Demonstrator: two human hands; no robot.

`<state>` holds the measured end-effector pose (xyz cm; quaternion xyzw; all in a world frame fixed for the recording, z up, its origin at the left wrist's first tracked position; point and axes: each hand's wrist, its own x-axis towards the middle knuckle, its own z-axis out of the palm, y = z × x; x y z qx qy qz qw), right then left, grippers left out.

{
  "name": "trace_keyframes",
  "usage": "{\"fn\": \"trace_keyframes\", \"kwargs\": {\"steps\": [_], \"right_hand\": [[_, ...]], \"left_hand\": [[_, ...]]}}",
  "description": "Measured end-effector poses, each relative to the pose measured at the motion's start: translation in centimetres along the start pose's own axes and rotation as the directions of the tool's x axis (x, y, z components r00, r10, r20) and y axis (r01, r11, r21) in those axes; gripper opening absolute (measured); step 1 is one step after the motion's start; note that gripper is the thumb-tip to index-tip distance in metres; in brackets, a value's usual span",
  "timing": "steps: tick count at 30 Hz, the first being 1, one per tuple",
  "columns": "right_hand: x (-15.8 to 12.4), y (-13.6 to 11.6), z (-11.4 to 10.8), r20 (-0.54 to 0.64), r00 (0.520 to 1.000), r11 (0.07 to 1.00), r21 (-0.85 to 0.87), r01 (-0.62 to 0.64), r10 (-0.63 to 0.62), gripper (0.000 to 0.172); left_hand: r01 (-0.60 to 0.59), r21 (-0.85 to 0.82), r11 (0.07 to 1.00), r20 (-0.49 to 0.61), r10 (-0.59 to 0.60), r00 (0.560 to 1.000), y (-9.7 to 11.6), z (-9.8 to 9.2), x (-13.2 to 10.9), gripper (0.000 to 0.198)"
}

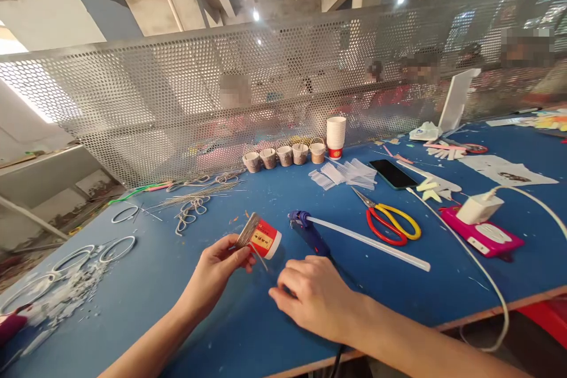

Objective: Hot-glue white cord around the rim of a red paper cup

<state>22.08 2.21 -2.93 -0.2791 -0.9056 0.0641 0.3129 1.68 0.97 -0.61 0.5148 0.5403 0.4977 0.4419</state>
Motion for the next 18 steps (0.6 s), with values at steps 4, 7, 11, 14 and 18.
{"fn": "trace_keyframes", "kwargs": {"steps": [4,7,11,14,18], "right_hand": [[-1.8,3.4,-2.3,0.002,0.942,0.939,-0.085,-0.334,0.335,0.041],[-1.2,5.6,-3.2,0.011,0.848,0.844,-0.113,-0.525,0.529,0.032],[1.9,6.9,-2.6,0.249,0.787,0.796,0.086,-0.599,0.564,0.031],[3.9,7.2,-1.2,0.291,0.771,0.743,0.224,-0.631,0.566,0.029],[4.3,8.1,0.1,0.257,0.772,0.674,0.379,-0.634,0.582,0.015]], "left_hand": [[-0.013,0.023,1.0,-0.013,0.013,1.0,-0.2,-0.2,0.3,0.014],[-0.024,0.045,0.999,-0.012,0.025,1.0,-0.2,-0.1,0.4,0.014],[-0.03,0.079,0.996,-0.018,0.032,0.999,0.1,0.0,0.4,0.014],[-0.04,0.106,0.994,-0.038,0.044,0.998,0.4,-0.2,0.5,0.014],[-0.035,0.12,0.992,-0.071,0.043,0.997,0.6,-0.6,0.8,0.014]]}}
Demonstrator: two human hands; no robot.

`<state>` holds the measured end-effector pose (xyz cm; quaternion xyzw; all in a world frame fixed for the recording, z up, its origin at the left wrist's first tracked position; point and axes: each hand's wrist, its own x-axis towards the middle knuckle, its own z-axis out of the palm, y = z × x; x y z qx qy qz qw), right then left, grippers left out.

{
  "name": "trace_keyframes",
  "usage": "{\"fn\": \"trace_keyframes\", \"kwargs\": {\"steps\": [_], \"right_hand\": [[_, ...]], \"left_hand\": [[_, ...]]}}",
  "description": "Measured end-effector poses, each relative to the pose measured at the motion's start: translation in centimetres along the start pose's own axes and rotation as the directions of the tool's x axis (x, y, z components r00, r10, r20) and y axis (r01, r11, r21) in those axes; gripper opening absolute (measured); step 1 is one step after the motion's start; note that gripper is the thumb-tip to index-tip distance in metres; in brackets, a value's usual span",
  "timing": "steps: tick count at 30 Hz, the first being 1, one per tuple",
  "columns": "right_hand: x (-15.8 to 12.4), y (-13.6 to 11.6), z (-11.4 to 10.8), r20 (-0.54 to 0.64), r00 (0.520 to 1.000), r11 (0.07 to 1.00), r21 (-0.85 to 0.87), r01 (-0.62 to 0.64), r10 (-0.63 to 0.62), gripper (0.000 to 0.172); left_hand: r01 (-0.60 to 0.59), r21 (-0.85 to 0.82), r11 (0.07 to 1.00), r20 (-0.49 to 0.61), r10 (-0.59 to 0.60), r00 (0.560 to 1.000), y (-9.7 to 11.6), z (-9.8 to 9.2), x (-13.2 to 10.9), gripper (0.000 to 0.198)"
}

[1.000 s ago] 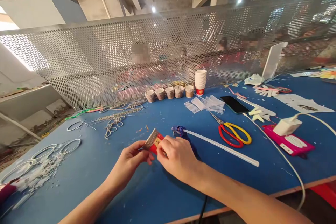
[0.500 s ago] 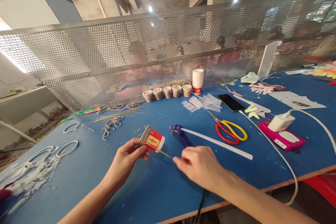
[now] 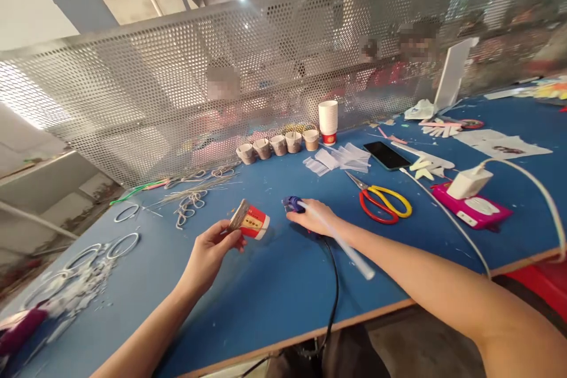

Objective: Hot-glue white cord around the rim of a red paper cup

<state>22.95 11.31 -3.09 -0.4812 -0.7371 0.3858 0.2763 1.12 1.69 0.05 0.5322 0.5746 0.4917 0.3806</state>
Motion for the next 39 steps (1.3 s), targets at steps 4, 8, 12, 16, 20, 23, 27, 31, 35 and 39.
{"fn": "trace_keyframes", "kwargs": {"steps": [4,8,12,16,20,23,27,31,35,39], "right_hand": [[-0.4,0.9,-0.3,-0.097,0.994,0.966,0.258,-0.032,0.059,0.024],[-1.1,0.3,-1.2,-0.238,0.965,0.86,0.51,0.026,0.112,0.034],[-1.0,-0.7,-2.8,-0.399,0.9,0.671,0.718,0.188,0.176,0.036],[-0.8,-1.1,-3.8,-0.37,0.914,0.582,0.785,0.211,0.168,0.032],[-2.5,-1.7,-2.3,-0.064,0.998,0.78,0.625,0.018,0.028,0.025],[-4.5,-2.4,-0.4,-0.004,0.992,0.921,0.37,0.121,-0.128,0.02],[-6.1,-3.0,1.0,0.006,0.96,0.95,0.14,0.278,-0.282,0.017],[-6.2,-2.9,1.6,0.042,0.946,0.946,0.059,0.319,-0.322,0.02],[-6.0,-2.6,1.9,0.022,0.933,0.933,-0.011,0.359,-0.359,0.018],[-6.0,-2.7,2.0,0.034,0.92,0.914,-0.1,0.392,-0.391,0.018]], "left_hand": [[0.009,0.002,1.0,-0.022,-0.009,1.0,-0.4,-0.2,0.4,0.013],[0.018,0.027,0.999,-0.037,-0.017,0.999,-1.0,-0.2,0.7,0.015],[0.023,0.044,0.999,-0.053,-0.021,0.998,-1.5,-0.2,1.0,0.017],[0.021,0.048,0.999,-0.056,-0.018,0.998,-1.5,-0.3,1.1,0.018],[0.014,0.063,0.998,-0.049,-0.011,0.999,-1.2,-0.1,0.8,0.02],[0.018,0.089,0.996,-0.027,-0.016,1.0,-0.9,0.2,0.2,0.022],[0.008,0.129,0.992,0.009,-0.01,1.0,-0.7,0.8,-0.4,0.017],[-0.011,0.171,0.985,0.021,0.007,1.0,-0.6,1.0,-0.6,0.015],[0.009,0.181,0.983,0.0,-0.009,1.0,-0.6,1.0,-0.7,0.015],[0.009,0.172,0.985,0.015,-0.012,1.0,-0.7,1.0,-0.8,0.016]]}}
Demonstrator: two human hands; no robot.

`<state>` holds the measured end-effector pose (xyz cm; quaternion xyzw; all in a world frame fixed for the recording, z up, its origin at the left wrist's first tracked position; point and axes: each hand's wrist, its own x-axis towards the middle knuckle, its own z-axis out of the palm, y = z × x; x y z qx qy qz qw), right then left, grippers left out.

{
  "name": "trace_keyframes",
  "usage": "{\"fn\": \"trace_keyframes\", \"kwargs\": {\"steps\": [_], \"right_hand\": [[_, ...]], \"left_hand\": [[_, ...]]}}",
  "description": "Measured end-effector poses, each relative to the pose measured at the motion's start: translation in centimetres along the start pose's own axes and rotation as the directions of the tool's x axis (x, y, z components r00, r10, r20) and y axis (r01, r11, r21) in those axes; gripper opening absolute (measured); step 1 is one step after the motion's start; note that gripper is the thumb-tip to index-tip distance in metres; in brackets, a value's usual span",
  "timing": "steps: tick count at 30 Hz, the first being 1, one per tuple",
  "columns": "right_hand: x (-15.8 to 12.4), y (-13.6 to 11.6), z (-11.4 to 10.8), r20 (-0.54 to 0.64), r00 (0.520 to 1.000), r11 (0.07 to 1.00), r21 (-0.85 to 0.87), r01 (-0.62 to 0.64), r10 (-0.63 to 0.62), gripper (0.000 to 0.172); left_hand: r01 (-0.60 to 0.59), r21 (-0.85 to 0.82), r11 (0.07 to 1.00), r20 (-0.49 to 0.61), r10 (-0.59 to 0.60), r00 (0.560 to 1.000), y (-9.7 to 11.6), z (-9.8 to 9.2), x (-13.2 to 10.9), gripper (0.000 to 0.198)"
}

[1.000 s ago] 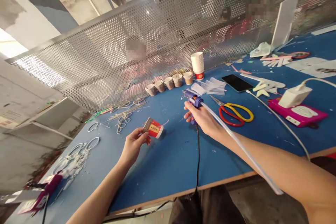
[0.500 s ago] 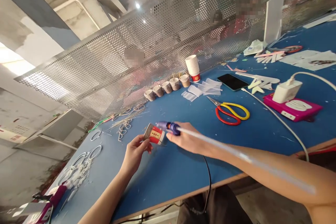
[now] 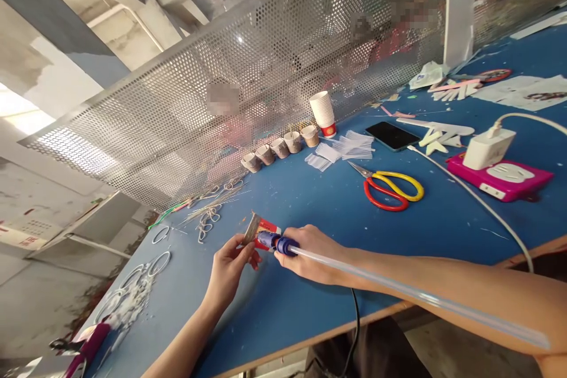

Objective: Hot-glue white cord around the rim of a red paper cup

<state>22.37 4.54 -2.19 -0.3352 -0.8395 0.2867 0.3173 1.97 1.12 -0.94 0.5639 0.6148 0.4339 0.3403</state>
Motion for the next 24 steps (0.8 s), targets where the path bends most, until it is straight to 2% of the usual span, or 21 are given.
{"fn": "trace_keyframes", "kwargs": {"steps": [4,10,14,18,24], "right_hand": [[-0.1,-0.2,0.2,0.009,0.999,0.997,-0.072,0.034,-0.034,0.016],[-0.3,0.3,1.1,0.015,0.993,0.989,-0.092,0.115,-0.115,0.011],[-0.2,0.3,1.1,0.032,0.992,0.985,-0.125,0.121,-0.118,0.012],[-0.1,0.2,0.9,0.027,0.996,0.992,-0.088,0.091,-0.088,0.009],[-0.2,0.2,1.1,0.034,0.99,0.99,-0.039,0.135,-0.134,0.005]], "left_hand": [[0.002,-0.014,1.0,0.013,-0.002,1.0,-0.2,0.0,0.0,0.018],[-0.011,0.008,1.0,0.022,0.011,1.0,-0.3,0.1,0.0,0.019],[-0.017,0.002,1.0,0.027,0.017,0.999,-0.5,0.0,0.1,0.018],[-0.022,-0.005,1.0,0.033,0.023,0.999,-0.5,0.0,0.2,0.018],[-0.035,-0.008,0.999,0.04,0.035,0.999,-0.3,0.1,0.1,0.016]]}}
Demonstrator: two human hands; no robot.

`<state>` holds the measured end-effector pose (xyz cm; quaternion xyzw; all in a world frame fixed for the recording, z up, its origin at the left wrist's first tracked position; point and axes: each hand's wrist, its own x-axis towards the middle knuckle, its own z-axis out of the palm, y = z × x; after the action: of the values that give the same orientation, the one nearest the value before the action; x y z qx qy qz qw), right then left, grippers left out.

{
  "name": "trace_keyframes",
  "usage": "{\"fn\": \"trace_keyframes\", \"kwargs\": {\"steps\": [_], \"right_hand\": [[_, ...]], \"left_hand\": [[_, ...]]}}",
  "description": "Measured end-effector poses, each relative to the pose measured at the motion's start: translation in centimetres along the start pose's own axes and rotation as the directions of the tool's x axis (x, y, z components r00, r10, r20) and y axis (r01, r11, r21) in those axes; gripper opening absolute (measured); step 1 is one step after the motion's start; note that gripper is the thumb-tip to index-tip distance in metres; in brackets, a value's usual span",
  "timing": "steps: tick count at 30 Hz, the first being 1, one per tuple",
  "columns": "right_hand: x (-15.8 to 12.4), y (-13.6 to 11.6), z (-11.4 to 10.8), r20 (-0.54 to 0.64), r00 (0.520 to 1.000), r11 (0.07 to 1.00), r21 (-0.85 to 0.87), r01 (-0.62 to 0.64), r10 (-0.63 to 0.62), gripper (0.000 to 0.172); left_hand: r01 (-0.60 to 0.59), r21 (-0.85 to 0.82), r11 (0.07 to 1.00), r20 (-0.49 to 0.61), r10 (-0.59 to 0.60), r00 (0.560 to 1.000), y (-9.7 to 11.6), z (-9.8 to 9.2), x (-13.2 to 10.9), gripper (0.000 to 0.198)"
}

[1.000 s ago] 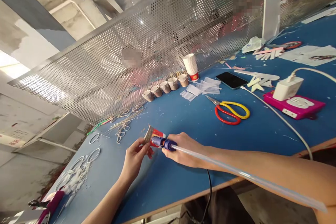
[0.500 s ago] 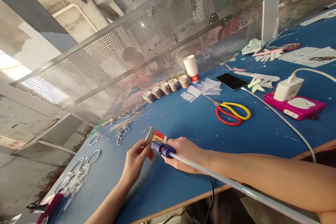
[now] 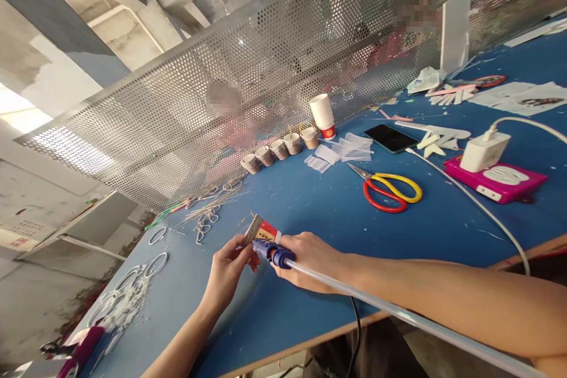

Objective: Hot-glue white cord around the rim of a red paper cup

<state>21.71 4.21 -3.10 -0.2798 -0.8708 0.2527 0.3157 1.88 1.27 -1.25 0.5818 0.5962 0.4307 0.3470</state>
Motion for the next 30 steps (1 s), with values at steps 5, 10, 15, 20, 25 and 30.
{"fn": "trace_keyframes", "kwargs": {"steps": [5,10,15,20,25,30], "right_hand": [[-0.22,-0.08,0.04,0.006,0.999,0.999,0.014,0.032,-0.032,0.002],[-0.24,0.1,-0.38,-0.007,1.0,0.998,-0.069,-0.014,0.014,0.008],[-0.16,0.11,-0.39,-0.003,0.999,0.995,-0.092,-0.034,0.034,0.01],[-0.22,0.06,-0.09,0.01,1.0,0.999,-0.053,0.013,-0.012,0.004],[-0.28,0.19,-0.21,0.009,0.999,0.995,-0.095,-0.04,0.041,0.008],[-0.42,0.23,-0.04,0.017,1.0,0.995,-0.102,-0.002,0.003,0.007]], "left_hand": [[-0.005,-0.008,1.0,-0.005,0.005,1.0,0.05,0.17,-0.11,0.014],[0.008,-0.03,1.0,-0.023,-0.008,1.0,-0.12,-0.13,-0.03,0.017],[-0.004,-0.039,0.999,-0.026,0.003,1.0,-0.2,-0.28,0.13,0.016],[-0.005,-0.008,1.0,-0.014,0.005,1.0,-0.05,-0.16,-0.04,0.014],[-0.017,0.021,1.0,-0.006,0.017,1.0,0.06,-0.23,-0.15,0.013],[-0.012,0.018,1.0,-0.007,0.012,1.0,-0.16,-0.29,-0.01,0.015]]}}
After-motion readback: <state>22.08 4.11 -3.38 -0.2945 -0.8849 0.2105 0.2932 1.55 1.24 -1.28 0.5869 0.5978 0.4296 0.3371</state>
